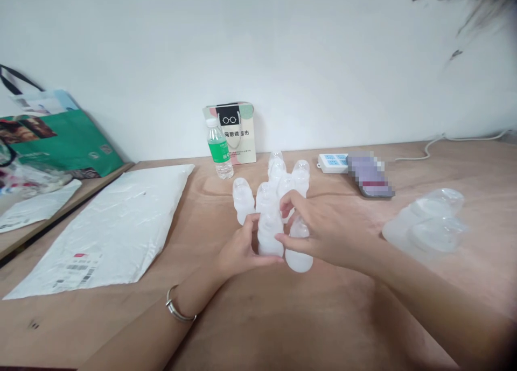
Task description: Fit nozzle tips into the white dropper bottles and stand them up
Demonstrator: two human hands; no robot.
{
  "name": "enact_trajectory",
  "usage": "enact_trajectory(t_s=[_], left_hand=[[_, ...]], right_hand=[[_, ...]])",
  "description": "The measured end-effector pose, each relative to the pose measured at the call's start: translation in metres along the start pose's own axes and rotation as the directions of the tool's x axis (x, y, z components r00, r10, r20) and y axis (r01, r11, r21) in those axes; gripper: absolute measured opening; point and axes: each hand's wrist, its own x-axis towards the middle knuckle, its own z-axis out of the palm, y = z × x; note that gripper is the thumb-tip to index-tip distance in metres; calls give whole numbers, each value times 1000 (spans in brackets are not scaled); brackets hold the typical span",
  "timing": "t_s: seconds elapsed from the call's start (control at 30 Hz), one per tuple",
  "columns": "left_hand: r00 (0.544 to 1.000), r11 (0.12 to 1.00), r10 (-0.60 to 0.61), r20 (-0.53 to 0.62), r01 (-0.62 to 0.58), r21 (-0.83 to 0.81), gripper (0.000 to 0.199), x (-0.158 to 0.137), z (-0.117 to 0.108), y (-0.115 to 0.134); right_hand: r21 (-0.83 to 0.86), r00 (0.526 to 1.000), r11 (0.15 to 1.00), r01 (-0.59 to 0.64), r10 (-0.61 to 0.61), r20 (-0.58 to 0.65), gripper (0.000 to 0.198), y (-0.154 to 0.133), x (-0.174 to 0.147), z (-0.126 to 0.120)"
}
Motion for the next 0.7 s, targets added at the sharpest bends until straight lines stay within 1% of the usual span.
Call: enact_trajectory(t_s=[0.07, 0.1, 0.17, 0.2, 0.27, 0.33, 0.37, 0.4, 0.43, 0.47, 0.5, 0.53, 0.57, 0.6, 0.63, 0.67, 0.7], left_hand=[[997, 997, 72, -38, -73, -16, 79, -1, 0, 0], [993, 994, 104, -50, -105, -14, 81, -1, 0, 0], [988, 990, 138, -66, -138, 10, 85, -1, -1, -2], [987, 989, 149, -66, -148, 30, 87, -1, -2, -3], [982, 982, 181, -59, -176, 75, 89, -1, -3, -5], [971, 967, 235, -52, -228, 115, 90, -1, -4, -7], [961, 955, 272, -54, -262, 137, 90, -1, -5, -8], [946, 939, 318, -63, -304, 163, 89, 0, -5, -7], [921, 913, 379, -88, -357, 198, 87, 1, -4, -7], [878, 875, 458, -140, -417, 248, 85, 1, -4, -6], [812, 827, 541, -219, -466, 313, 81, 2, -4, -4], [720, 776, 618, -314, -497, 389, 77, 2, -4, -2], [610, 725, 683, -400, -504, 469, 73, 2, -4, 1], [506, 679, 733, -456, -492, 546, 68, 2, -5, 4], [428, 637, 770, -473, -472, 610, 60, 3, -7, 10], [383, 591, 805, -452, -461, 662, 51, 3, -8, 17], [373, 536, 841, -392, -470, 701, 41, 4, -9, 27]], right_hand=[[175, 991, 984, -17, 40, -125, 31, 4, -4, 12], [275, 977, 962, 2, 57, -206, 34, 8, -7, 20], [464, 933, 880, 104, 77, -353, 37, 18, -12, 38], [547, 916, 822, 159, 83, -391, 35, 23, -14, 47], [686, 911, 691, 230, 95, -402, 26, 32, -19, 63], [769, 913, 570, 288, 80, -401, 25, 37, -22, 74], [787, 911, 529, 317, 63, -408, 27, 39, -24, 77], [792, 909, 509, 339, 41, -415, 29, 39, -25, 79], [784, 907, 509, 354, 19, -422, 29, 39, -26, 80], [771, 904, 522, 364, 1, -427, 29, 38, -27, 80], [756, 901, 540, 371, -11, -435, 27, 38, -27, 80], [741, 893, 551, 383, -17, -449, 26, 38, -28, 79], [732, 882, 550, 402, -18, -470, 26, 38, -28, 79], [727, 873, 546, 417, -18, -487, 25, 39, -29, 80], [720, 867, 547, 427, -23, -497, 26, 40, -29, 81], [707, 866, 564, 426, -30, -499, 26, 42, -29, 82], [685, 867, 597, 418, -36, -498, 26, 44, -28, 83]])
